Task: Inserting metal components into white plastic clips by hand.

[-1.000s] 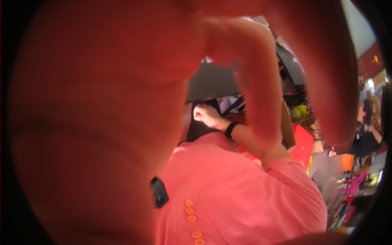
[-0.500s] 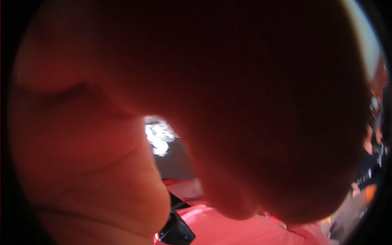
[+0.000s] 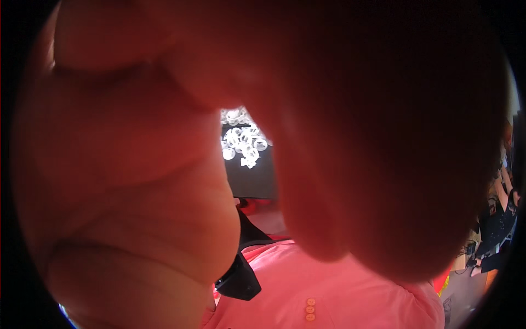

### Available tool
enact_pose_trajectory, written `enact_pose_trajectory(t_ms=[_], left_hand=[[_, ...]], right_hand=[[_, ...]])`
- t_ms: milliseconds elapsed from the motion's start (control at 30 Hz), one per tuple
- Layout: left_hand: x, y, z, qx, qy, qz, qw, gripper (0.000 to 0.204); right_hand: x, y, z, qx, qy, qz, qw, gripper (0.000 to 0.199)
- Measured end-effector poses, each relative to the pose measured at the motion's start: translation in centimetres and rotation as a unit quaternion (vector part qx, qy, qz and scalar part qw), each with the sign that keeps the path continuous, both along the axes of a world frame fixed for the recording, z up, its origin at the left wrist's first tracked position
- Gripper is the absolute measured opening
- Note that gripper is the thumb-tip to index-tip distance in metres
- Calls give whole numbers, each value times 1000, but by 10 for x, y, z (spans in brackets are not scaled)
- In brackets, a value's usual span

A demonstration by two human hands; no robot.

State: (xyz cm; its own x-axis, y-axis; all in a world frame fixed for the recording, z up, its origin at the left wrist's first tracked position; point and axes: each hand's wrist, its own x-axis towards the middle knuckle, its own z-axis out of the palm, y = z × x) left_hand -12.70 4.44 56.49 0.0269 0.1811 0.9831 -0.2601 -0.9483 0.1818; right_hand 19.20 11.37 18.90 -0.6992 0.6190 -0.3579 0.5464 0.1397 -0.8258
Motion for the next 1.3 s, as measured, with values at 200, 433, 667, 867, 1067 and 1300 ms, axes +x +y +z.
enact_pose_trajectory(t_ms=[200, 433, 667, 867, 1067, 1300], left_hand=[[-24, -26, 18, 2, 18, 3, 1000, 115], [17, -7, -147, -433, 132, 371, 811, 29], [45, 47, -252, -317, 196, 477, 796, 29], [68, 73, -245, -344, 244, 537, 731, 33], [55, 73, -256, -314, 213, 505, 775, 29], [51, 65, -245, -442, 66, 315, 837, 18]], right_hand=[[4, -4, -15, 81, 104, -80, 988, 15], [-10, -6, 51, 170, 136, -113, 970, 13], [-8, -30, 117, 90, 218, -61, 970, 11], [-27, -10, 164, 104, 315, -92, 939, 10], [-50, 13, 161, 83, 327, -170, 926, 12], [-84, 25, 155, 59, 348, -204, 913, 14]])
